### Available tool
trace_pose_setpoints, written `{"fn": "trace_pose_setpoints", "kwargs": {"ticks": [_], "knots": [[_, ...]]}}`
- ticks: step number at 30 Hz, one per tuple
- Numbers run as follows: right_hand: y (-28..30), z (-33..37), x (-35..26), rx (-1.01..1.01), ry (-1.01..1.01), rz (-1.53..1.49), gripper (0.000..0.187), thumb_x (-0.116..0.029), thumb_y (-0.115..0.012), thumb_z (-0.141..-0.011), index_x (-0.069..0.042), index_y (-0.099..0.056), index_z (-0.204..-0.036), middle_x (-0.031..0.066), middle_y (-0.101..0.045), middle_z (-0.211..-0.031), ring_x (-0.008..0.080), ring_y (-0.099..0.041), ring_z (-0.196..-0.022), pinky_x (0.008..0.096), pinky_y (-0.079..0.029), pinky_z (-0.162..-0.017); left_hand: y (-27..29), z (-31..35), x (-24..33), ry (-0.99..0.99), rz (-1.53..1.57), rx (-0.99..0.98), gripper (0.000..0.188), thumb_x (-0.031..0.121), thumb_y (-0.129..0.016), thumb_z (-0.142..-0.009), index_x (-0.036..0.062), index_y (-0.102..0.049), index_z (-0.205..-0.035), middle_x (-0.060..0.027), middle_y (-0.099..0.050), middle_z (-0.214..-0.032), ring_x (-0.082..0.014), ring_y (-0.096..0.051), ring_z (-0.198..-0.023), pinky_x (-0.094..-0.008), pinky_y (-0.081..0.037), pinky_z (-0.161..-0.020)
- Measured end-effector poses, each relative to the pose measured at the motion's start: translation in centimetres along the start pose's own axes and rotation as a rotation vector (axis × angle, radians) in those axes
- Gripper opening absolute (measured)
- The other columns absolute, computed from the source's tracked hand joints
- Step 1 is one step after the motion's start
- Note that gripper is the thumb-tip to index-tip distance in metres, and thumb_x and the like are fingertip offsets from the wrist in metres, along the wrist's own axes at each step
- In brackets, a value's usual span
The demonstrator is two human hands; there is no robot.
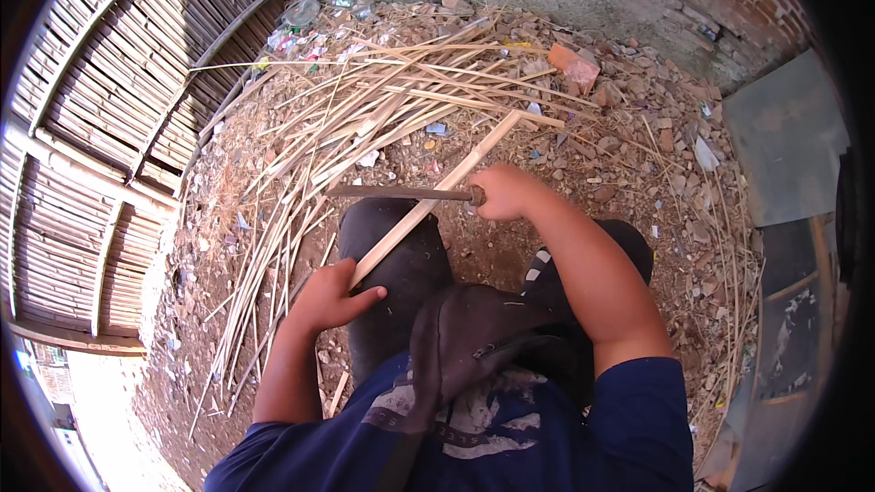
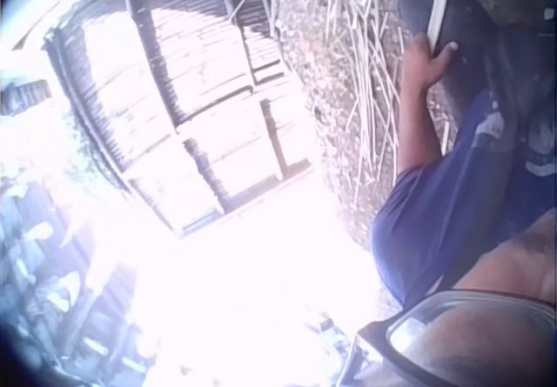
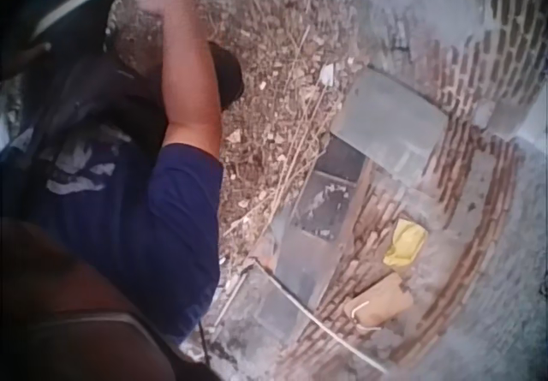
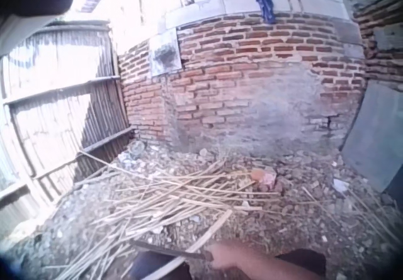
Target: The person shaves and trims long bamboo strips using a knife while sitting on a ground covered in debris.
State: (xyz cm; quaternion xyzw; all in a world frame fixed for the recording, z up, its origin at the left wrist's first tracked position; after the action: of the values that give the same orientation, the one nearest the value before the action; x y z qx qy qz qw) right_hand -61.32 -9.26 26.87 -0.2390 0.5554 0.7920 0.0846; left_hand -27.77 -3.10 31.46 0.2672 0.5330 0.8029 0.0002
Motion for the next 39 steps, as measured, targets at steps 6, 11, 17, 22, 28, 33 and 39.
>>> {"fn": "trace_pose_setpoints", "kwargs": {"ticks": [6, 11, 17, 22, 28, 33, 39], "knots": [[1.3, 0.5, 5.6, 0.083, -0.212, -0.22, 0.04, -0.031, -0.079, -0.072, -0.003, -0.072, -0.1, 0.0213, -0.072, -0.099, 0.0369, -0.069, -0.096, 0.0438, -0.054, -0.083, 0.8, 0.0, 0.5, -0.004, 0.011, -0.041, 0.057, 0.054, -0.077, -0.081, 0.0002, -0.058, -0.086, -0.0224, -0.064, -0.078, -0.0406, -0.066, -0.078, -0.0464, -0.05, -0.071], [0.9, 0.3, 0.3, 0.101, -0.081, -0.136, 0.043, -0.032, -0.079, -0.076, -0.003, -0.073, -0.108, 0.0199, -0.073, -0.099, 0.0336, -0.071, -0.092, 0.0429, -0.054, -0.082, 0.3, -0.1, -0.6, 0.013, 0.147, -0.09, 0.051, 0.048, -0.078, -0.082, 0.0011, -0.059, -0.087, -0.0174, -0.064, -0.078, -0.0326, -0.065, -0.076, -0.0428, -0.05, -0.07], [1.1, 0.0, 1.1, -0.008, -0.07, -0.171, 0.04, -0.031, -0.078, -0.077, -0.003, -0.072, -0.105, 0.0201, -0.073, -0.097, 0.0352, -0.07, -0.092, 0.0437, -0.054, -0.08, 0.2, -1.0, -1.8, -0.043, 0.213, -0.172, 0.043, 0.039, -0.077, -0.084, -0.0002, -0.064, -0.096, -0.0147, -0.063, -0.08, -0.0265, -0.062, -0.078, -0.0413, -0.048, -0.072], [1.1, -0.2, 3.6, 0.102, -0.133, -0.185, 0.038, -0.03, -0.076, -0.076, -0.003, -0.072, -0.103, 0.021, -0.072, -0.096, 0.0374, -0.07, -0.094, 0.0445, -0.055, -0.082, 0.4, -0.8, -1.1, 0.011, 0.165, -0.136, 0.046, 0.045, -0.076, -0.084, 0.0014, -0.062, -0.09, -0.0138, -0.063, -0.078, -0.0263, -0.063, -0.076, -0.0403, -0.049, -0.07], [0.9, 0.9, -1.1, 0.087, 0.023, -0.036, 0.039, -0.032, -0.076, -0.077, -0.002, -0.071, -0.102, 0.0212, -0.072, -0.095, 0.0366, -0.07, -0.095, 0.0446, -0.055, -0.082, -0.5, -0.8, -1.9, 0.062, 0.237, -0.122, 0.043, 0.044, -0.068, -0.094, 0.0015, -0.063, -0.093, -0.0112, -0.064, -0.079, -0.0229, -0.061, -0.077, -0.039, -0.048, -0.071], [0.4, -0.3, 3.0, 0.047, -0.09, -0.334, 0.044, -0.036, -0.08, -0.076, -0.002, -0.071, -0.102, 0.0189, -0.072, -0.091, 0.0327, -0.07, -0.089, 0.0421, -0.054, -0.079, -1.8, -1.4, -3.6, 0.006, 0.495, -0.127, 0.036, 0.039, -0.063, -0.1, 0.0028, -0.065, -0.096, -0.0026, -0.061, -0.079, -0.013, -0.056, -0.078, -0.0329, -0.047, -0.072], [0.9, -0.2, 2.2, 0.136, -0.035, -0.207, 0.045, -0.037, -0.08, -0.077, -0.001, -0.07, -0.103, 0.0186, -0.071, -0.091, 0.0332, -0.07, -0.082, 0.0435, -0.055, -0.077, -1.9, -1.0, -3.4, 0.032, 0.549, -0.083, 0.036, 0.038, -0.063, -0.1, 0.0024, -0.066, -0.099, -0.0039, -0.062, -0.079, -0.0137, -0.056, -0.08, -0.0327, -0.047, -0.074]]}}
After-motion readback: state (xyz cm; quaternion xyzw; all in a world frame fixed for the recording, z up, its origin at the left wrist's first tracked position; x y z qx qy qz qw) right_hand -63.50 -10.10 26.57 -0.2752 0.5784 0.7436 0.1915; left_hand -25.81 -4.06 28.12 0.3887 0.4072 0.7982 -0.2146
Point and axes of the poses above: each hand's wrist, its own z-axis away from the middle knuckle, its own y-axis out of the back of the hand, x = y × z, the point moved 4 cm from there along -z, towards the middle knuckle
